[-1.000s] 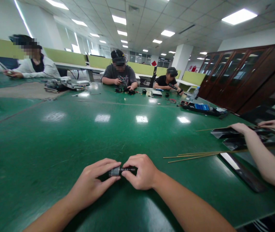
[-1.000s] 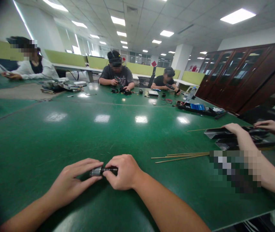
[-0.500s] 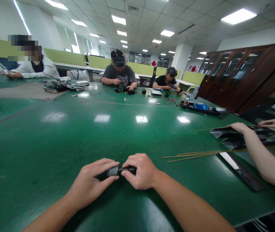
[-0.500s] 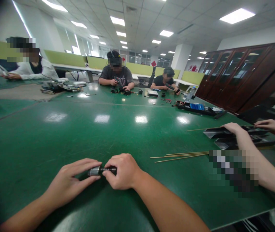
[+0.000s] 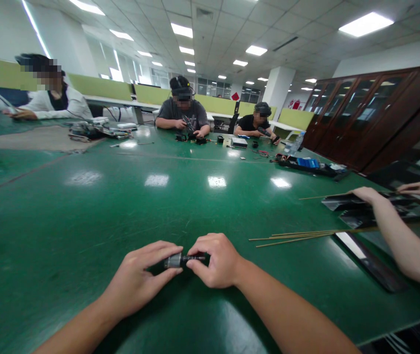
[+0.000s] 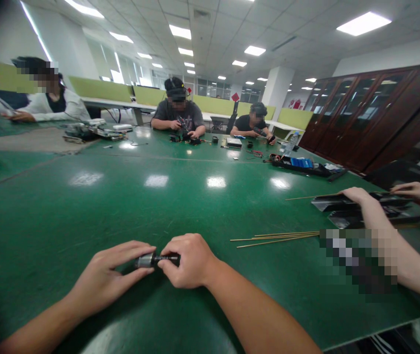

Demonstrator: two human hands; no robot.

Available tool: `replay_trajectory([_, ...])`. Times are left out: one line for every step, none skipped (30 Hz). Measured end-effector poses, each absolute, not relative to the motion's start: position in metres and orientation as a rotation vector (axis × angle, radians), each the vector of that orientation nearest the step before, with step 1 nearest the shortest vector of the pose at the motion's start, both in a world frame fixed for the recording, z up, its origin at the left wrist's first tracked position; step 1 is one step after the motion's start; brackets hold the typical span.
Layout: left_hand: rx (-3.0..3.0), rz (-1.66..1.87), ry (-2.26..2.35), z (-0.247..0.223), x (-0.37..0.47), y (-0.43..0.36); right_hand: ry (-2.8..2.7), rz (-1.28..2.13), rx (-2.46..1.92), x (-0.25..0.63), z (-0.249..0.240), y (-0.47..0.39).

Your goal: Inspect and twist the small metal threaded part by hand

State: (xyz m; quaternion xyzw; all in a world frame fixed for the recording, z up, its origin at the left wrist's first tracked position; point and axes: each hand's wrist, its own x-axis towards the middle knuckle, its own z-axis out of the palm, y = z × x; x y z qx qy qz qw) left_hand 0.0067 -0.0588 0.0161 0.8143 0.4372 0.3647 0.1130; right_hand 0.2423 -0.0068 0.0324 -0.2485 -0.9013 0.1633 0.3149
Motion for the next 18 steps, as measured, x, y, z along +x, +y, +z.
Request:
replay_trajectory([2.393, 1.071, 1.281, 0.0159, 0.0065, -0.0588, -2.376, 0.431, -0.652, 0.2424, 0.0328, -0.0067])
replay_trajectory([2.396, 1.072, 1.281, 0.0157, 0.0063, -0.0588, -2.376, 0.432, -0.65, 0.2425, 0.0332, -0.0067])
replay_trajectory([2.397, 1.075, 1.282, 0.0155, 0.0062, -0.0587, -2.376, 0.434, -0.649, 0.2426, 0.0337, -0.0067])
replay_trajectory([2.399, 1.078, 1.281, 0.0154, 0.0062, -0.0586, -2.375, 0.436, -0.649, 0.2427, 0.0342, -0.0068])
replay_trajectory([2.401, 1.084, 1.279, 0.0154, 0.0063, -0.0585, -2.374, 0.437, -0.649, 0.2428, 0.0346, -0.0069])
replay_trajectory([2.402, 1.089, 1.276, 0.0154, 0.0064, -0.0584, -2.375, 0.439, -0.649, 0.2428, 0.0349, -0.007])
replay_trajectory([2.402, 1.091, 1.274, 0.0155, 0.0067, -0.0583, -2.374, 0.442, -0.65, 0.2428, 0.0351, -0.0071])
replay_trajectory([2.401, 1.095, 1.275, 0.0158, 0.0069, -0.0583, -2.374, 0.444, -0.65, 0.2428, 0.0352, -0.0072])
replay_trajectory([2.401, 1.098, 1.275, 0.0161, 0.007, -0.0583, -2.374, 0.448, -0.65, 0.2427, 0.0353, -0.0072])
replay_trajectory([2.402, 1.101, 1.278, 0.0164, 0.007, -0.0583, -2.372, 0.451, -0.65, 0.2427, 0.0352, -0.0073])
replay_trajectory([2.403, 1.102, 1.281, 0.0167, 0.0069, -0.0584, -2.369, 0.455, -0.65, 0.2426, 0.0351, -0.0072])
replay_trajectory([2.406, 1.1, 1.283, 0.017, 0.0066, -0.0585, -2.366, 0.459, -0.649, 0.2426, 0.035, -0.0072])
replay_trajectory([2.41, 1.1, 1.284, 0.0173, 0.0063, -0.0587, -2.363, 0.461, -0.648, 0.2425, 0.0349, -0.0072])
replay_trajectory([2.413, 1.098, 1.283, 0.0175, 0.0059, -0.0589, -2.361, 0.465, -0.648, 0.2425, 0.0347, -0.0071])
replay_trajectory([2.415, 1.099, 1.284, 0.0178, 0.0055, -0.0591, -2.36, 0.467, -0.647, 0.2425, 0.0345, -0.007])
replay_trajectory([2.415, 1.102, 1.286, 0.018, 0.0052, -0.0593, -2.361, 0.469, -0.646, 0.2425, 0.0343, -0.007])
replay_trajectory([2.417, 1.109, 1.284, 0.0183, 0.005, -0.0595, -2.361, 0.47, -0.645, 0.2425, 0.0341, -0.0069])
replay_trajectory([2.418, 1.116, 1.284, 0.0187, 0.0049, -0.0597, -2.36, 0.47, -0.643, 0.2425, 0.0338, -0.0069])
